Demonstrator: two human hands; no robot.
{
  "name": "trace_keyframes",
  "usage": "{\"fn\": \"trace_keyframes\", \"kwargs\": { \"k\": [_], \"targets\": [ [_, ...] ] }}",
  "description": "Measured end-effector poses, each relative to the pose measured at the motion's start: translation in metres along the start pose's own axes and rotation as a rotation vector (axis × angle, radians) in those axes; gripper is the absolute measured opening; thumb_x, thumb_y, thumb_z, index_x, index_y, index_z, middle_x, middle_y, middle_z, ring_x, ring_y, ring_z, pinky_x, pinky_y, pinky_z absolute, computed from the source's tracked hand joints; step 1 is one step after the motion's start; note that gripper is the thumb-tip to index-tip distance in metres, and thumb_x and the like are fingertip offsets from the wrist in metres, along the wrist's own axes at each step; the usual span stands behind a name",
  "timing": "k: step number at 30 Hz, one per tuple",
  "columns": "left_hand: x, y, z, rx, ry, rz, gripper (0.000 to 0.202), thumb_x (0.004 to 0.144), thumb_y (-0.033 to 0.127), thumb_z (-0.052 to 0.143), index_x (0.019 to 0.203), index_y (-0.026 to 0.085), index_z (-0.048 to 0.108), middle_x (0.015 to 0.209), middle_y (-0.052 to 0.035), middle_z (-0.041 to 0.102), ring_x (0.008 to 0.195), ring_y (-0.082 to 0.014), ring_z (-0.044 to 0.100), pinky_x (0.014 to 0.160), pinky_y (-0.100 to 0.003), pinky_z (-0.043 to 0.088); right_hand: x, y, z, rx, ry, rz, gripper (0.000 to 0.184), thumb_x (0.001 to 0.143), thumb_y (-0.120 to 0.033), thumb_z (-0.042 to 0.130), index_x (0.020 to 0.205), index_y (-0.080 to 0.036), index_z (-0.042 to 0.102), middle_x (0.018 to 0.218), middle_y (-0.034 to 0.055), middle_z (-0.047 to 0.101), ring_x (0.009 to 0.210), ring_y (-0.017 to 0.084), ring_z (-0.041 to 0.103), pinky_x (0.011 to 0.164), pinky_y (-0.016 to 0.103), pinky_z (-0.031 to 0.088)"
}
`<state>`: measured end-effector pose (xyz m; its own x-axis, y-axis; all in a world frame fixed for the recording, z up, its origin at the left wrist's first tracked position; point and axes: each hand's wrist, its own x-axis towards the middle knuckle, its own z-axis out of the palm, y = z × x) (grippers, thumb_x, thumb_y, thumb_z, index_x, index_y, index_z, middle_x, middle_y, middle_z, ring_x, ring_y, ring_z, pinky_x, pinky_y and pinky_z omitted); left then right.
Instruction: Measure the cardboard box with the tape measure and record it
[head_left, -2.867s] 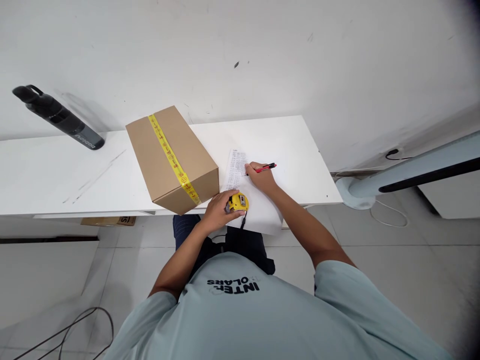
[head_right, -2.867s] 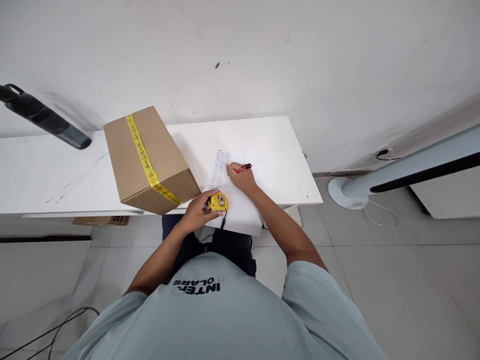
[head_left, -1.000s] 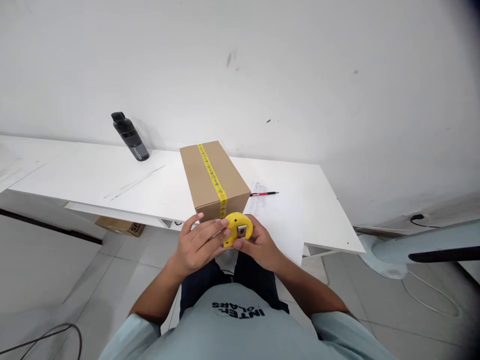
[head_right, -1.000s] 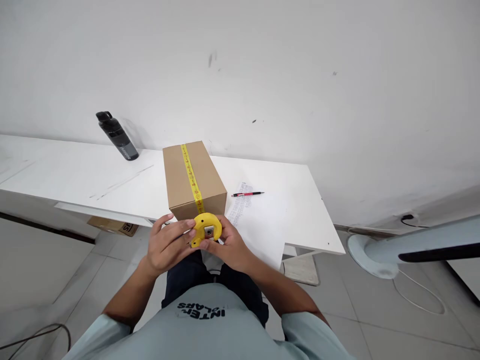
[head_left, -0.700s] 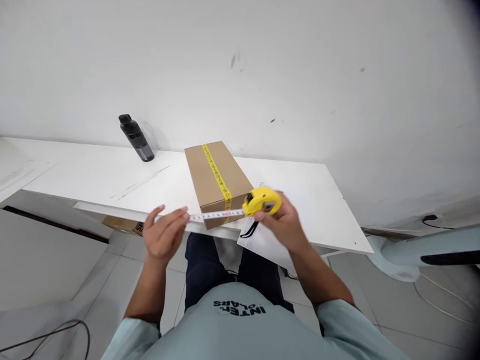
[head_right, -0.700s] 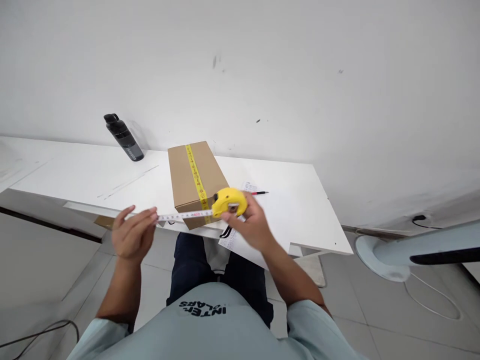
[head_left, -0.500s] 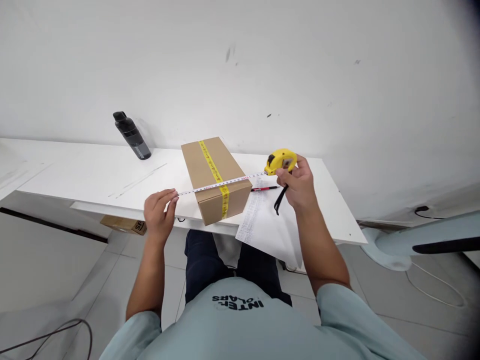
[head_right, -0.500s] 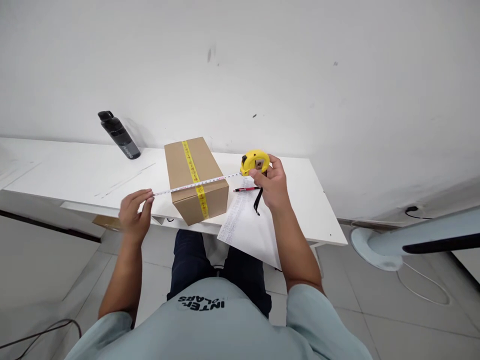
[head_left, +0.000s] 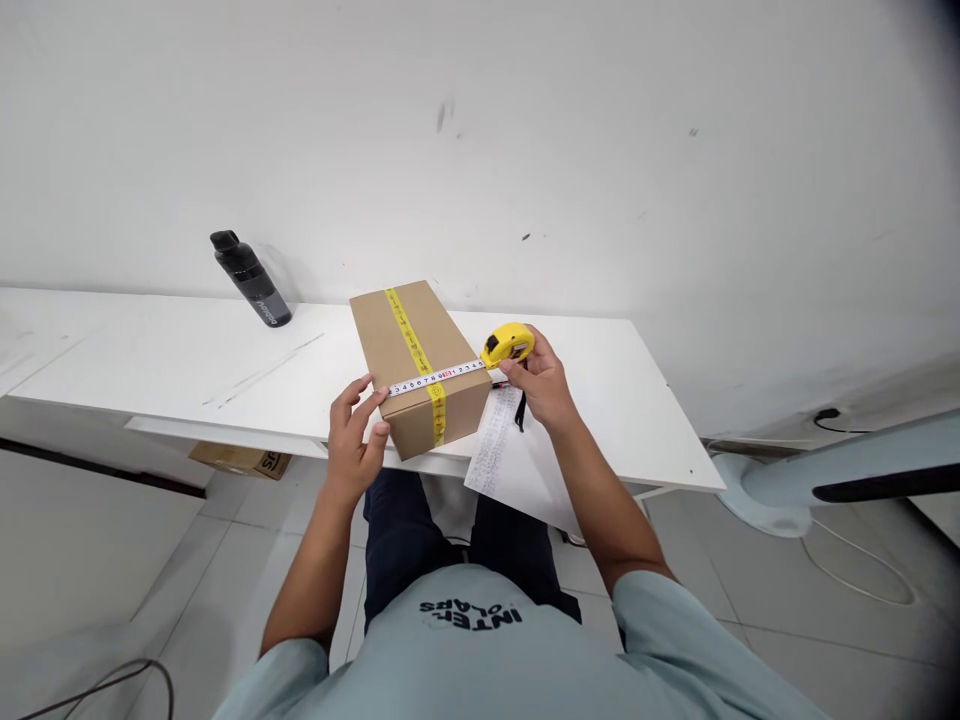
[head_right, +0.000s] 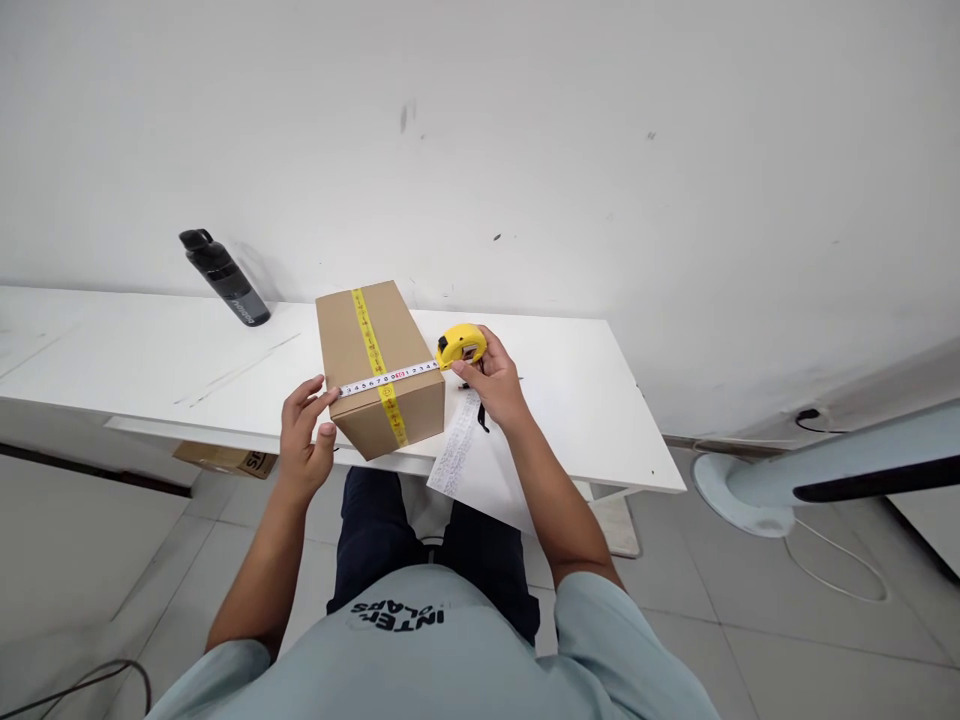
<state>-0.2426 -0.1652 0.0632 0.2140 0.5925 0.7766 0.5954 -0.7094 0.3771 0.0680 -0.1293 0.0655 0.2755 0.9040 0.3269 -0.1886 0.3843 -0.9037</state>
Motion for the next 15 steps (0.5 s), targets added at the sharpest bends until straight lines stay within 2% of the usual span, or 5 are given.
{"fn": "trace_keyframes", "kwargs": {
  "k": [4,9,12,15],
  "targets": [
    [0.004,0.004,-0.001,0.050,0.009,0.067,0.039,0.105,0.038,0.056,0.141,0.025,0.062,0.147,-0.0147,0.061,0.137,-0.0261,0.058,0.110,-0.046,0.052,-0.001,0.004,-0.002,-0.020,-0.014,-0.022,0.076,0.063,-0.053,0.095,0.130,-0.031,0.064,0.122,0.0042,0.074,0.112,0.024,0.068,0.098,0.041,0.058],
    [0.010,0.009,-0.001,0.100,0.080,0.163,0.037,0.098,0.025,0.068,0.135,0.024,0.064,0.130,-0.0114,0.073,0.121,-0.0238,0.067,0.105,-0.043,0.054,0.002,0.002,-0.002,-0.075,-0.033,-0.018,0.077,0.066,-0.059,0.091,0.133,-0.032,0.062,0.122,0.0050,0.074,0.113,0.026,0.069,0.096,0.042,0.060],
    [0.007,0.015,-0.004,0.176,0.139,0.255,0.039,0.092,0.015,0.074,0.128,0.025,0.068,0.117,-0.0089,0.078,0.108,-0.0215,0.070,0.096,-0.039,0.055,-0.001,-0.015,-0.001,-0.106,-0.053,-0.036,0.072,0.070,-0.058,0.089,0.132,-0.031,0.064,0.124,0.0057,0.074,0.114,0.027,0.070,0.097,0.043,0.060],
    [0.002,0.029,-0.014,0.224,0.162,0.354,0.041,0.086,0.007,0.078,0.121,0.025,0.070,0.107,-0.0062,0.081,0.095,-0.0192,0.071,0.093,-0.038,0.056,-0.020,-0.043,0.004,-0.130,-0.067,-0.101,0.066,0.074,-0.052,0.090,0.131,-0.032,0.064,0.124,0.0051,0.074,0.113,0.027,0.071,0.096,0.042,0.061]
  ]
}}
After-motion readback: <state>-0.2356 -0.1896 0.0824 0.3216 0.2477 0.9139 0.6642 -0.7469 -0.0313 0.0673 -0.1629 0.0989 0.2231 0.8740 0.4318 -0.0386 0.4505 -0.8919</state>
